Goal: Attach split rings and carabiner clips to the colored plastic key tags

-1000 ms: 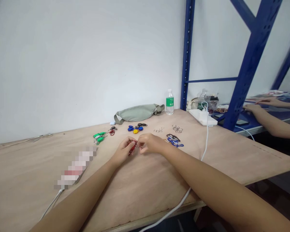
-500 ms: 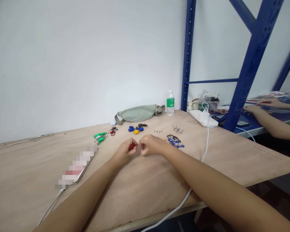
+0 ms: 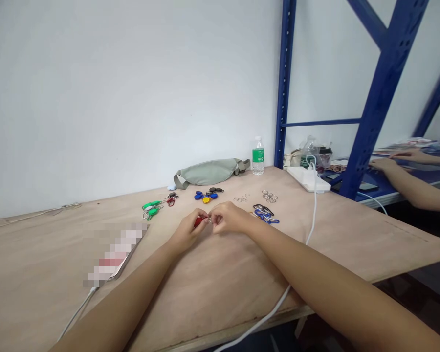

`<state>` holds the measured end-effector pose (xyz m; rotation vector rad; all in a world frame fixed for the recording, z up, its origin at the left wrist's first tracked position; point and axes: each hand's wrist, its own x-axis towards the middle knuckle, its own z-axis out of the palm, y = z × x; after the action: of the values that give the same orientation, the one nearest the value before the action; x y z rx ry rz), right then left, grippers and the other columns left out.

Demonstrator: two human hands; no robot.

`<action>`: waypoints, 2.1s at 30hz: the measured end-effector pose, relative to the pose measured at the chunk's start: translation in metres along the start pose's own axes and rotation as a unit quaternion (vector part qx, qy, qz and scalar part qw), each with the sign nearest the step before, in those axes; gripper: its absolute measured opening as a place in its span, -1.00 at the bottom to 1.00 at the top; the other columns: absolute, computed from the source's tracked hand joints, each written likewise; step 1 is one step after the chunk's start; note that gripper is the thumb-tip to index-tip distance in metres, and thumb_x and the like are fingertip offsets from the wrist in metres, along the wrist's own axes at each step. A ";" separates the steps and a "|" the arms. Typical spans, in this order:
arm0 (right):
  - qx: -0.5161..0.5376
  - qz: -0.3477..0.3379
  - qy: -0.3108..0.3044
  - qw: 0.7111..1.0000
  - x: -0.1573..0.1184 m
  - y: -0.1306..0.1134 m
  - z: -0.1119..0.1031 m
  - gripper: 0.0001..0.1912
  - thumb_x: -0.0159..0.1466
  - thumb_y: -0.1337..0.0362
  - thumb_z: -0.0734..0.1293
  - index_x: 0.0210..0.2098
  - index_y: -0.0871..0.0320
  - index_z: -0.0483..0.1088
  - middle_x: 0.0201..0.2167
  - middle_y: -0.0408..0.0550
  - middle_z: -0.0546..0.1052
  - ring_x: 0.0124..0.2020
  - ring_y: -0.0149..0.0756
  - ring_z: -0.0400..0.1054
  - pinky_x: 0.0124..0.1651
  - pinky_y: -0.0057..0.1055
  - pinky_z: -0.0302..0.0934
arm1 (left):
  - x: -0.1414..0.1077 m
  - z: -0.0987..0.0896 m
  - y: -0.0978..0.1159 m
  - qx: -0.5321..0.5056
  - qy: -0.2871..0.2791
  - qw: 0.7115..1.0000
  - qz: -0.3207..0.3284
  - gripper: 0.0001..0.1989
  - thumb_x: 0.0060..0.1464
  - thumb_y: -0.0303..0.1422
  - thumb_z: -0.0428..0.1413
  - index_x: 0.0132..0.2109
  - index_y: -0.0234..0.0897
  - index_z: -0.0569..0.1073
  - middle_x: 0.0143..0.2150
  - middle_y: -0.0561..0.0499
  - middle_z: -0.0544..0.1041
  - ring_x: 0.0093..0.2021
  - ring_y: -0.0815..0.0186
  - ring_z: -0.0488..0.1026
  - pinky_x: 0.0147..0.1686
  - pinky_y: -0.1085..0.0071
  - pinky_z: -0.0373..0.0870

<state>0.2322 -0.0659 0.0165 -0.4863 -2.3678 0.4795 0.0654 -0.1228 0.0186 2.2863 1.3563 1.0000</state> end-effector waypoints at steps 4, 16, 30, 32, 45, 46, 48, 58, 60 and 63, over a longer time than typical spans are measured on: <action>0.026 0.049 0.027 0.998 0.000 -0.004 0.000 -0.91 -0.18 0.47 0.27 -0.62 0.21 0.34 -0.62 -0.16 0.42 -0.58 -0.45 0.27 -0.52 -0.57 0.15 | -0.001 -0.001 0.005 0.001 0.011 1.000 0.002 -0.86 0.07 -0.33 -0.12 -0.28 -0.27 0.28 -0.36 0.05 0.41 -0.39 0.42 0.30 -0.36 0.49 0.21; 0.097 0.142 0.058 0.983 0.001 -0.004 0.003 -0.96 -0.11 0.38 0.28 -0.60 0.22 0.32 -0.65 -0.18 0.39 -0.58 -0.46 0.27 -0.56 -0.59 0.10 | -0.003 -0.003 0.011 0.037 -0.022 0.999 0.028 -0.86 0.06 -0.36 -0.13 -0.29 -0.27 0.29 -0.38 0.04 0.41 -0.38 0.38 0.31 -0.36 0.47 0.20; 0.312 0.170 0.016 0.935 0.002 0.000 0.004 -0.71 -0.03 0.12 0.35 -0.46 0.26 0.40 -0.59 -0.13 0.43 -0.61 -0.47 0.29 -0.52 -0.51 0.22 | -0.001 -0.002 0.003 -0.087 0.066 0.994 -0.013 -0.88 0.04 -0.34 -0.09 -0.37 -0.30 0.24 -0.43 0.07 0.36 -0.44 0.45 0.28 -0.41 0.52 0.20; 0.300 0.176 0.033 0.937 0.003 0.001 0.005 -0.72 0.00 0.12 0.33 -0.49 0.26 0.39 -0.58 -0.13 0.43 -0.62 -0.50 0.26 -0.55 -0.54 0.19 | -0.002 -0.002 0.004 -0.071 0.068 0.995 -0.003 -0.89 0.03 -0.36 -0.09 -0.38 -0.30 0.25 -0.44 0.07 0.35 -0.45 0.45 0.26 -0.42 0.52 0.19; 0.195 0.120 0.048 0.972 0.001 0.007 0.009 -0.73 -0.02 0.28 0.33 -0.30 0.20 0.45 -0.40 -0.05 0.52 -0.38 -0.34 0.39 -0.27 -0.43 0.28 | -0.001 0.002 0.004 -0.022 0.045 0.999 -0.013 -0.94 -0.03 -0.41 -0.07 -0.42 -0.29 0.26 -0.49 0.11 0.34 -0.47 0.44 0.25 -0.42 0.51 0.17; 0.200 0.125 0.048 0.971 0.001 0.006 0.009 -0.76 -0.02 0.28 0.32 -0.33 0.21 0.45 -0.45 -0.06 0.51 -0.41 -0.35 0.39 -0.31 -0.44 0.28 | 0.000 0.001 0.004 -0.023 0.048 0.998 -0.018 -0.93 -0.02 -0.40 -0.07 -0.42 -0.29 0.25 -0.50 0.11 0.33 -0.49 0.44 0.24 -0.43 0.51 0.17; 0.210 0.147 0.052 0.965 0.002 0.005 0.008 -0.80 -0.01 0.26 0.32 -0.39 0.23 0.43 -0.55 -0.09 0.48 -0.50 -0.39 0.36 -0.41 -0.48 0.27 | -0.001 0.001 0.005 -0.023 0.054 0.998 -0.024 -0.91 -0.01 -0.38 -0.07 -0.43 -0.29 0.25 -0.52 0.12 0.31 -0.50 0.45 0.22 -0.45 0.51 0.16; 0.379 0.251 0.076 0.888 0.007 0.000 0.007 -0.77 -0.10 0.24 0.39 -0.55 0.25 0.31 -0.71 -0.20 0.37 -0.68 -0.53 0.23 -0.61 -0.58 0.13 | -0.002 0.001 0.014 0.075 0.016 0.995 0.061 -0.88 0.00 -0.44 -0.13 -0.45 -0.28 0.25 -0.50 0.09 0.25 -0.48 0.42 0.18 -0.45 0.49 0.12; 0.429 0.256 0.097 0.861 0.009 -0.001 0.006 -0.77 -0.10 0.22 0.38 -0.57 0.25 0.31 -0.64 -0.16 0.41 -0.67 -0.56 0.22 -0.59 -0.58 0.14 | -0.003 0.002 0.014 0.088 0.000 0.993 0.074 -0.87 -0.01 -0.46 -0.13 -0.46 -0.28 0.25 -0.50 0.08 0.25 -0.48 0.42 0.17 -0.46 0.49 0.11; 0.412 0.257 0.151 0.861 0.010 0.005 -0.003 -0.79 -0.09 0.22 0.37 -0.56 0.24 0.33 -0.56 -0.11 0.45 -0.64 -0.55 0.24 -0.55 -0.56 0.18 | -0.005 0.005 0.014 0.104 -0.032 0.990 0.086 -0.87 -0.02 -0.47 -0.12 -0.47 -0.27 0.26 -0.48 0.08 0.27 -0.50 0.44 0.17 -0.48 0.49 0.10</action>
<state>0.2277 -0.0569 0.0217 -0.7012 -1.4983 1.4536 0.0770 -0.1336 0.0209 2.6033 1.3111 0.8604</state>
